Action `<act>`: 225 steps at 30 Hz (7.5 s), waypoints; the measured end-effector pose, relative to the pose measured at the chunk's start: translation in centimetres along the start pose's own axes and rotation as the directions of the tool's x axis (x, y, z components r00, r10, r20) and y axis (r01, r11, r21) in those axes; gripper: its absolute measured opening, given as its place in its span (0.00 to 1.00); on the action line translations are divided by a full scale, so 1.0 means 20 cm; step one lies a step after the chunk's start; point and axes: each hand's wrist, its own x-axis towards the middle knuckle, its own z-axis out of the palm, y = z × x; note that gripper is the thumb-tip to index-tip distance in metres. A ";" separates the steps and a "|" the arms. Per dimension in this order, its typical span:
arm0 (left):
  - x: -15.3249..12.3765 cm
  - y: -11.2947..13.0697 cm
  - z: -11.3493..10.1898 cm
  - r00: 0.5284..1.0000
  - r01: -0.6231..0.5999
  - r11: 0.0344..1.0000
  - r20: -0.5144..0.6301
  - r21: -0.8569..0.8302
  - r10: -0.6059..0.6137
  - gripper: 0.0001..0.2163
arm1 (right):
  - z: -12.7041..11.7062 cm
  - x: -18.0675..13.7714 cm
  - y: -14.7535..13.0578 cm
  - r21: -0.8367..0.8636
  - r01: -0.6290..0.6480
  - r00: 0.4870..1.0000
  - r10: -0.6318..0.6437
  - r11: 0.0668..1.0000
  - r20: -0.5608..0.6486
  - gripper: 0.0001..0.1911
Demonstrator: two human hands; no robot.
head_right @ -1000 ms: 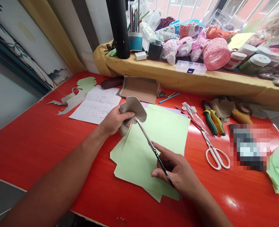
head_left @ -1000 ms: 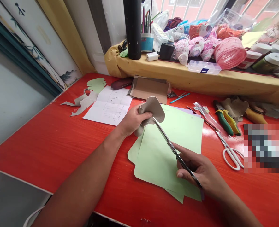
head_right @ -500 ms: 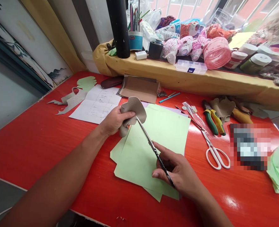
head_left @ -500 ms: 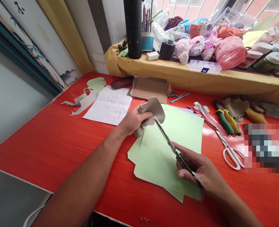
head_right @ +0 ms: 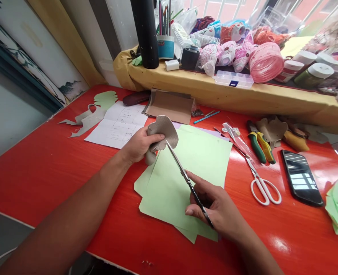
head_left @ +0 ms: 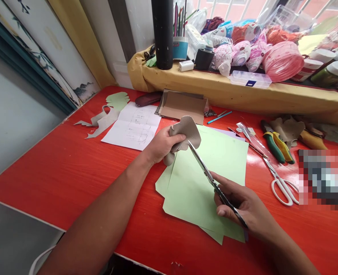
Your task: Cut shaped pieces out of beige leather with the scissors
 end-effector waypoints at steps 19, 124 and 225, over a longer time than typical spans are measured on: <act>0.01 -0.01 0.00 0.999 0.030 1.000 -0.017 0.001 -0.030 0.07 | 0.00 0.01 -0.02 -0.072 -0.014 0.999 0.017 0.997 0.035 0.56; 0.01 -0.02 0.00 0.997 -0.040 0.999 -0.065 0.012 0.040 0.08 | 0.02 0.00 -0.02 -0.005 -0.051 0.999 0.051 0.999 -0.005 0.59; 0.02 -0.04 0.02 0.998 0.000 1.000 -0.058 0.013 0.001 0.09 | 0.02 0.01 0.05 -0.107 0.021 0.998 -0.026 0.994 -0.048 0.42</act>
